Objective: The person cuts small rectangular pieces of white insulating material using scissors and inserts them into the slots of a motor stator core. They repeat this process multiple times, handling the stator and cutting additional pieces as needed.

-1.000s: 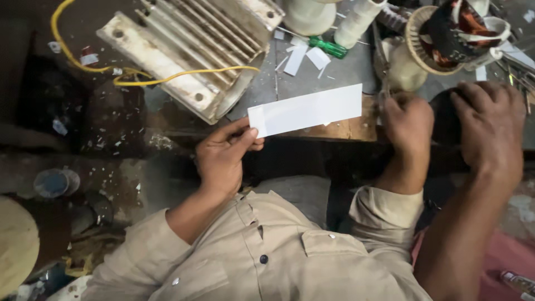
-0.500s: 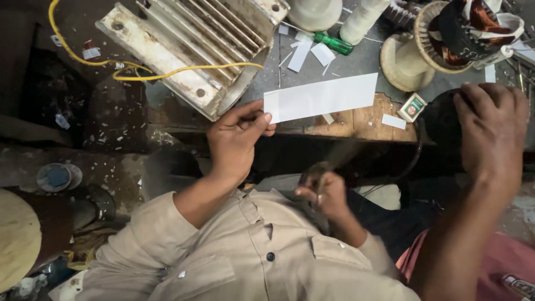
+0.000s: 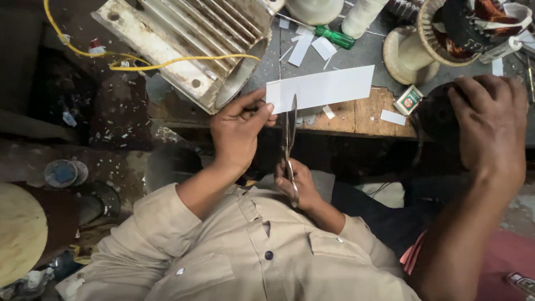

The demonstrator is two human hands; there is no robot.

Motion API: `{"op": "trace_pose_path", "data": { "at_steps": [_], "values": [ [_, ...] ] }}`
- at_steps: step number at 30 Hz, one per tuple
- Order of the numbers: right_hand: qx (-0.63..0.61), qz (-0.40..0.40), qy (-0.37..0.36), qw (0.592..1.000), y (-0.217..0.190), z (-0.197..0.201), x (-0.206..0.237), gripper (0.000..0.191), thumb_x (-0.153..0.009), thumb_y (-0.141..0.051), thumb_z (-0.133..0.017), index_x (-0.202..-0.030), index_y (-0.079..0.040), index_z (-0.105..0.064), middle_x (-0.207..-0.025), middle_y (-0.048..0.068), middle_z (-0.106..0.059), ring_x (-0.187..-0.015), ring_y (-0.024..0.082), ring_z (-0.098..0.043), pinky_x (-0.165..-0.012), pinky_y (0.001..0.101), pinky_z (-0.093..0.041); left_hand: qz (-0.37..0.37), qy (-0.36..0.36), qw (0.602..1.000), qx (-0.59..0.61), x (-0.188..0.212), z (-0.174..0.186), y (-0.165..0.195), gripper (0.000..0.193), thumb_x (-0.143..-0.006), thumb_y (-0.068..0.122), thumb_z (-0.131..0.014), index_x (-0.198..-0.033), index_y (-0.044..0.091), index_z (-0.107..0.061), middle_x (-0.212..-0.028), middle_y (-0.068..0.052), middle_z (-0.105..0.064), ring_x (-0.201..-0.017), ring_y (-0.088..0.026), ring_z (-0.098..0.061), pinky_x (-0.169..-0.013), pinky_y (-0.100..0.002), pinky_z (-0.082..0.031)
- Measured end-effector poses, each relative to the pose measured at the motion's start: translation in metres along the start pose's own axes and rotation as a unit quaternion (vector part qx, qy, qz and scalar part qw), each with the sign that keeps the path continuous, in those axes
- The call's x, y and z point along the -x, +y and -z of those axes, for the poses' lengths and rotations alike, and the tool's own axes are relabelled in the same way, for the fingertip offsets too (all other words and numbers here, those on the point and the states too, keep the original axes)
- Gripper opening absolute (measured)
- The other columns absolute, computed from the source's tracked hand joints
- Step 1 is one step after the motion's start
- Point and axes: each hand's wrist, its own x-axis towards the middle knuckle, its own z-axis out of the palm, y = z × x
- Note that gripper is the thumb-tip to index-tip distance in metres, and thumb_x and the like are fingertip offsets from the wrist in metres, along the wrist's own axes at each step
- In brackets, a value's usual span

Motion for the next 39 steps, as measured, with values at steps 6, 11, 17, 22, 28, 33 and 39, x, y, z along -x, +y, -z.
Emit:
{"op": "trace_pose_path", "data": {
  "at_steps": [6, 11, 17, 22, 28, 33, 39],
  "values": [
    [0.002, -0.009, 0.029, 1.000, -0.002, -0.009, -0.006, 0.042, -0.092, -0.046, -0.073, -0.083, -0.010, -0.053, -0.074, -0.003, -0.049, -0.068, 0.008, -0.046, -0.059, 0.0266, -0.041, 0.003, -0.012, 0.999, 0.031, -0.001, -0.001, -0.006, 0.032, -0.096, -0.007, -0.071, -0.128, -0.007, -0.068, -0.097, -0.007, -0.071, -0.082, -0.012, -0.070, -0.078, -0.028, -0.062],
    [-0.014, -0.012, 0.046, 0.999, -0.001, -0.016, -0.009, 0.043, -0.092, -0.046, -0.074, -0.082, -0.010, -0.052, -0.069, -0.004, -0.050, -0.063, 0.007, -0.046, -0.056, 0.0258, -0.041, 0.011, -0.004, 1.000, -0.003, 0.000, -0.006, -0.004, 0.032, -0.095, -0.006, -0.072, -0.127, -0.005, -0.069, -0.097, -0.006, -0.071, -0.080, -0.010, -0.068, -0.077, -0.026, -0.062],
    [0.024, -0.007, 0.061, 0.998, -0.004, -0.018, -0.010, 0.044, -0.091, -0.048, -0.073, -0.080, -0.011, -0.053, -0.068, -0.004, -0.052, -0.063, 0.007, -0.049, -0.055, 0.0257, -0.042, -0.012, -0.012, 0.998, -0.055, 0.001, -0.010, 0.003, 0.031, -0.096, -0.005, -0.073, -0.126, 0.000, -0.072, -0.099, -0.004, -0.070, -0.082, -0.009, -0.068, -0.077, -0.024, -0.061],
    [0.021, -0.011, 0.057, 0.998, -0.007, -0.018, -0.010, 0.046, -0.094, -0.047, -0.073, -0.078, -0.011, -0.050, -0.068, -0.003, -0.048, -0.064, 0.008, -0.046, -0.056, 0.0262, -0.040, -0.036, -0.013, 0.996, -0.084, 0.001, -0.011, 0.004, 0.030, -0.096, -0.004, -0.072, -0.125, 0.001, -0.072, -0.100, -0.003, -0.069, -0.082, -0.009, -0.069, -0.076, -0.024, -0.061],
    [-0.008, -0.029, 0.066, 0.997, -0.011, -0.021, -0.009, 0.043, -0.094, -0.044, -0.071, -0.076, -0.010, -0.052, -0.066, -0.002, -0.054, -0.061, 0.008, -0.055, -0.055, 0.0270, -0.047, -0.050, -0.023, 0.993, -0.100, 0.003, -0.009, 0.003, 0.031, -0.097, -0.005, -0.072, -0.127, 0.002, -0.072, -0.102, -0.004, -0.068, -0.083, -0.009, -0.070, -0.077, -0.023, -0.061],
    [0.047, 0.013, 0.083, 0.995, -0.012, -0.022, -0.010, 0.042, -0.097, -0.041, -0.072, -0.077, -0.008, -0.054, -0.069, 0.000, -0.054, -0.063, 0.010, -0.053, -0.057, 0.0281, -0.045, -0.046, -0.021, 0.993, -0.105, 0.003, -0.009, 0.004, 0.030, -0.096, -0.005, -0.072, -0.126, 0.002, -0.072, -0.102, -0.004, -0.068, -0.084, -0.009, -0.071, -0.078, -0.024, -0.063],
    [0.048, -0.004, 0.096, 0.994, -0.008, -0.024, -0.008, 0.041, -0.096, -0.039, -0.073, -0.078, -0.007, -0.056, -0.069, 0.000, -0.054, -0.063, 0.010, -0.052, -0.057, 0.0286, -0.045, -0.037, -0.020, 0.992, -0.117, 0.003, -0.009, 0.006, 0.030, -0.096, -0.005, -0.072, -0.125, 0.001, -0.072, -0.102, -0.004, -0.068, -0.083, -0.009, -0.071, -0.077, -0.024, -0.063]
  ]
}}
